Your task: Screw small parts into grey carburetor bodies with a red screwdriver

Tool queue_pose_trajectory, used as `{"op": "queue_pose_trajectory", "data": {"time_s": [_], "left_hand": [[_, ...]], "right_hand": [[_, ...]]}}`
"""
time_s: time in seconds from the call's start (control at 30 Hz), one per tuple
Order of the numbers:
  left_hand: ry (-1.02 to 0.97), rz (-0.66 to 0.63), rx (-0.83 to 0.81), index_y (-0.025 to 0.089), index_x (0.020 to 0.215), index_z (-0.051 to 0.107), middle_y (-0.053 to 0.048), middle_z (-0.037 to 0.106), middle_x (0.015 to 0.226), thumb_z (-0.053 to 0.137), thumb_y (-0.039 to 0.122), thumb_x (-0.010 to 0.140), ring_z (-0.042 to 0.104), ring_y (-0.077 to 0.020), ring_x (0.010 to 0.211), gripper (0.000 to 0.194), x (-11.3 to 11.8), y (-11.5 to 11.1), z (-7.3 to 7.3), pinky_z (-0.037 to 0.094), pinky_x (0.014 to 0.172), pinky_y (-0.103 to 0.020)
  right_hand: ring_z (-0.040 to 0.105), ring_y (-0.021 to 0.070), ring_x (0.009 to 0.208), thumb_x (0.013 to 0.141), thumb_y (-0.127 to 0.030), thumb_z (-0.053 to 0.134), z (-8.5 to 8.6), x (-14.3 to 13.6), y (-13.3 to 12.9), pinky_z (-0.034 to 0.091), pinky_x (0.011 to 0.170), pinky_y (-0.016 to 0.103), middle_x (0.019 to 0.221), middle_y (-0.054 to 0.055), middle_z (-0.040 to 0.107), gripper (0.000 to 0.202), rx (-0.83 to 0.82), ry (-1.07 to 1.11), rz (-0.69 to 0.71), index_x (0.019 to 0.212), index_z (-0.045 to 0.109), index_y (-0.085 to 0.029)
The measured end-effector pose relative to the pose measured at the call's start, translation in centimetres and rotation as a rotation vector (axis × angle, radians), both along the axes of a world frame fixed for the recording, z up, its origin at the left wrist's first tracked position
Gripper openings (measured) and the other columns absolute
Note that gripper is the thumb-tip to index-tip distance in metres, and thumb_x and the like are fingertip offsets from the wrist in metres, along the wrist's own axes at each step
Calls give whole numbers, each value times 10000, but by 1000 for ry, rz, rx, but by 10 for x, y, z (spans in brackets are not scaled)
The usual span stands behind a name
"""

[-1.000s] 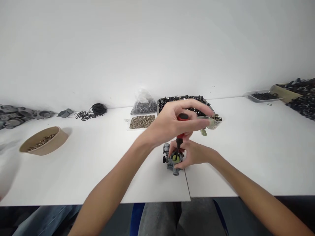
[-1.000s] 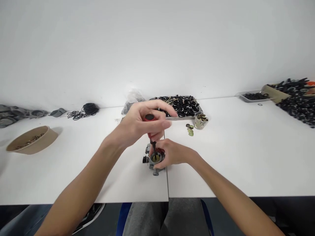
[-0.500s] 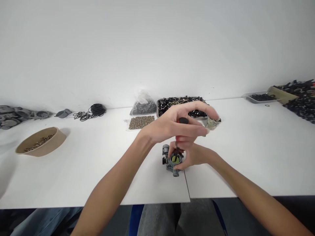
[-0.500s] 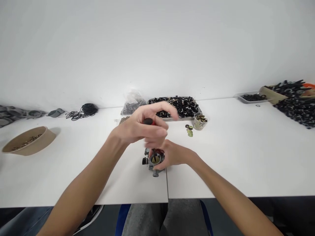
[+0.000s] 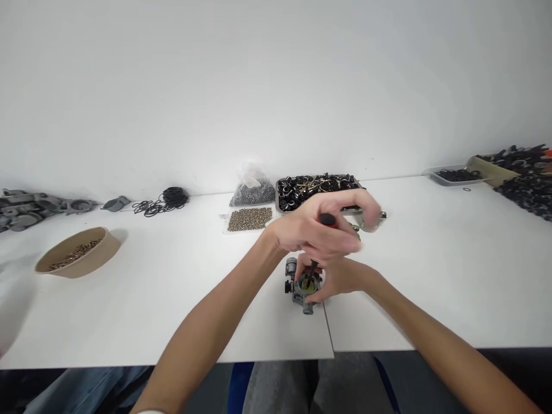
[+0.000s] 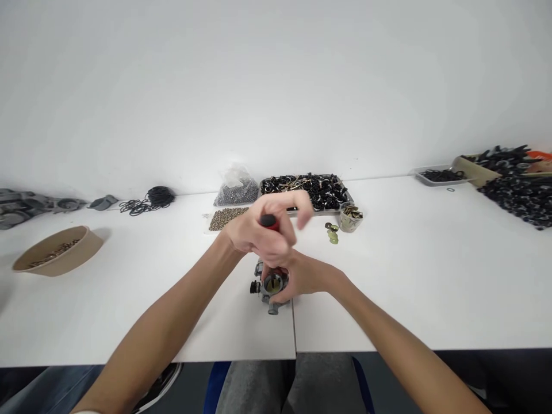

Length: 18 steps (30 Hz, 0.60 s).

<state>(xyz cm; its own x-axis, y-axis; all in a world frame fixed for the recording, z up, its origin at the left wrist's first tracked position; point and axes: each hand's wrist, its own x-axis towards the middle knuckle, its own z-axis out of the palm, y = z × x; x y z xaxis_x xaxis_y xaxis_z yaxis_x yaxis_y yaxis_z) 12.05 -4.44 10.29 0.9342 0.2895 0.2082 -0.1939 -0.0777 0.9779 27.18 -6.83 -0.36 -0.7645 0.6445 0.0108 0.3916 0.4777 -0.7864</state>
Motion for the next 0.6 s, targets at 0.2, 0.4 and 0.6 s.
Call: {"op": "queue_pose_trajectory", "data": {"time_s": [0.2, 0.4, 0.6], "left_hand": [[-133, 929, 127, 234, 917, 483, 91, 415, 500, 718, 321, 817, 365, -51, 421, 271, 22, -57, 5, 305, 413, -214], [-113, 85, -108, 273, 932, 441, 141, 274, 398, 784, 424, 733, 212, -43, 288, 424, -4, -9, -20, 242, 329, -210], [-38, -110, -49, 253, 887, 500, 120, 303, 385, 759, 465, 730, 271, -61, 276, 369, -14, 9, -9, 318, 335, -233]], "right_hand": [[597, 260, 1045, 664, -392, 827, -3, 1, 0, 528, 842, 362, 1129, 74, 650, 510, -4, -1, -18, 1114, 665, -215], [609, 190, 892, 707, -346, 782, 3, -3, -3, 518, 788, 300, 1023, 31, 663, 387, -9, 39, 33, 1049, 661, -211], [567, 157, 785, 687, -344, 799, 6, -4, -2, 493, 710, 274, 928, 17, 644, 380, 28, 35, 33, 1007, 665, -189]]}}
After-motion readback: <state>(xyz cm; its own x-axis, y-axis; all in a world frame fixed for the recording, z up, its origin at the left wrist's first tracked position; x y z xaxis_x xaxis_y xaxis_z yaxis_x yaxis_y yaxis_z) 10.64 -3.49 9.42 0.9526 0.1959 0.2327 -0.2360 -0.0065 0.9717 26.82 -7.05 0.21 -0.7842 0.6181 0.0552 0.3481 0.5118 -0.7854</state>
